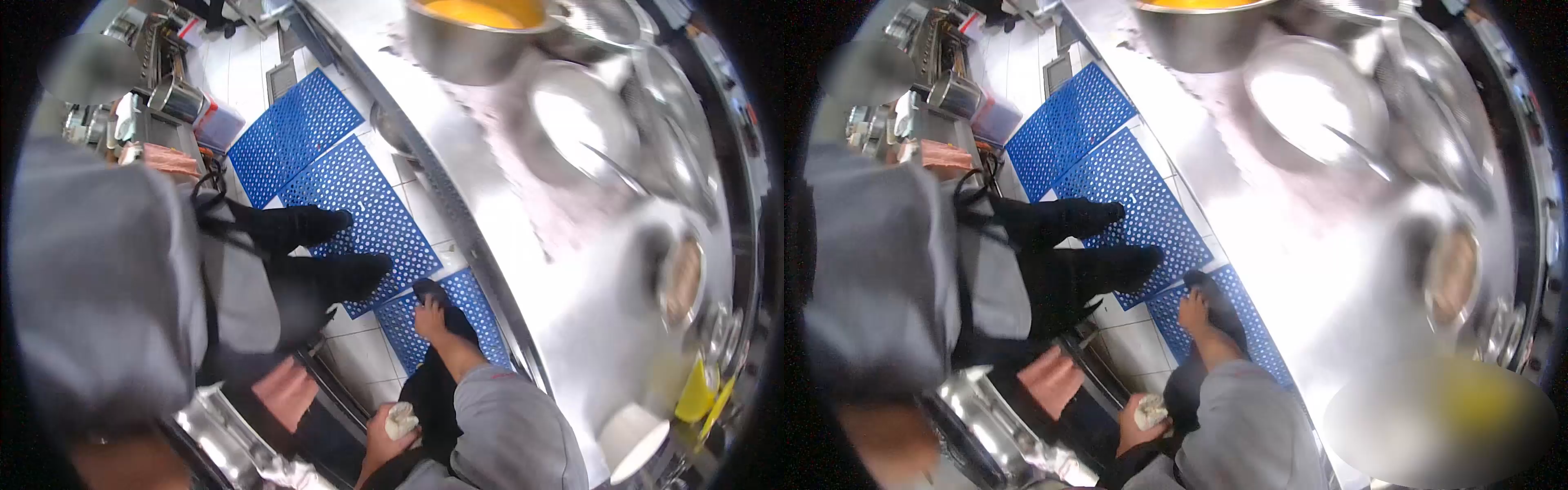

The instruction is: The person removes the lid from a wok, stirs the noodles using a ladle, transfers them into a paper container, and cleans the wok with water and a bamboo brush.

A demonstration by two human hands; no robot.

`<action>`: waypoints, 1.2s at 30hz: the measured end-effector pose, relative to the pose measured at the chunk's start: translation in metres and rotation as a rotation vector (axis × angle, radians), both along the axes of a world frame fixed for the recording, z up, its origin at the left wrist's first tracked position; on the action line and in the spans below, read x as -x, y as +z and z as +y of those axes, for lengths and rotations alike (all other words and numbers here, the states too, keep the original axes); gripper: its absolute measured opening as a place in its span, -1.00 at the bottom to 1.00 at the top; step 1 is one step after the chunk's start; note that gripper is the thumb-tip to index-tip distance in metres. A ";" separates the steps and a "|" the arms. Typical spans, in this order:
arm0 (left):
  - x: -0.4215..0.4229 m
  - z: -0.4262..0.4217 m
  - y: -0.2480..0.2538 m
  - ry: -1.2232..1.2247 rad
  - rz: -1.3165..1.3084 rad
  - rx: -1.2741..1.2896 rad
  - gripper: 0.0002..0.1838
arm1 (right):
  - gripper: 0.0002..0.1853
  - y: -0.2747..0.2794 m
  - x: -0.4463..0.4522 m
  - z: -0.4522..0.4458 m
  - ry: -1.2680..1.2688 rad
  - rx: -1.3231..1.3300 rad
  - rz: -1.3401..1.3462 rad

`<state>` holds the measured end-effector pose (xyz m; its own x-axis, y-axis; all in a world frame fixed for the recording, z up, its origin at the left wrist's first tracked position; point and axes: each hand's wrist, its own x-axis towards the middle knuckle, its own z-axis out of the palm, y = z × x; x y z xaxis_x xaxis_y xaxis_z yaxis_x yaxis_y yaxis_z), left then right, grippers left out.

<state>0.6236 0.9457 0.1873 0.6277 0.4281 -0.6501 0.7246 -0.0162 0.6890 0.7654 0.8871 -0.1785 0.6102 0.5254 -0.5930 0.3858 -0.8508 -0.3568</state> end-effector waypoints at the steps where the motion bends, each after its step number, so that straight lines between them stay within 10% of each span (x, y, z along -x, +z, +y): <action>1: 0.016 -0.016 0.003 -0.044 -0.093 -0.032 -0.49 | -0.62 0.030 0.033 -0.026 0.124 0.128 0.082; 6: 0.081 -0.096 0.067 -0.141 -0.371 -0.094 -0.52 | -0.58 0.118 0.124 -0.102 0.862 0.328 0.313; 22: 0.237 -0.270 0.146 0.151 -0.511 -0.209 -0.57 | -0.74 0.304 0.206 -0.265 1.241 0.269 0.286; 33: 0.317 -0.442 0.150 0.334 -0.377 -0.281 -0.49 | -0.70 0.171 0.274 -0.372 1.256 0.004 0.185; 35: 0.338 -0.462 0.158 0.392 -0.364 -0.311 -0.55 | -0.69 0.219 0.279 -0.380 1.646 0.113 0.188; 36: 0.351 -0.468 0.163 0.424 -0.378 -0.344 -0.54 | -0.71 0.224 0.292 -0.383 1.398 -0.021 0.287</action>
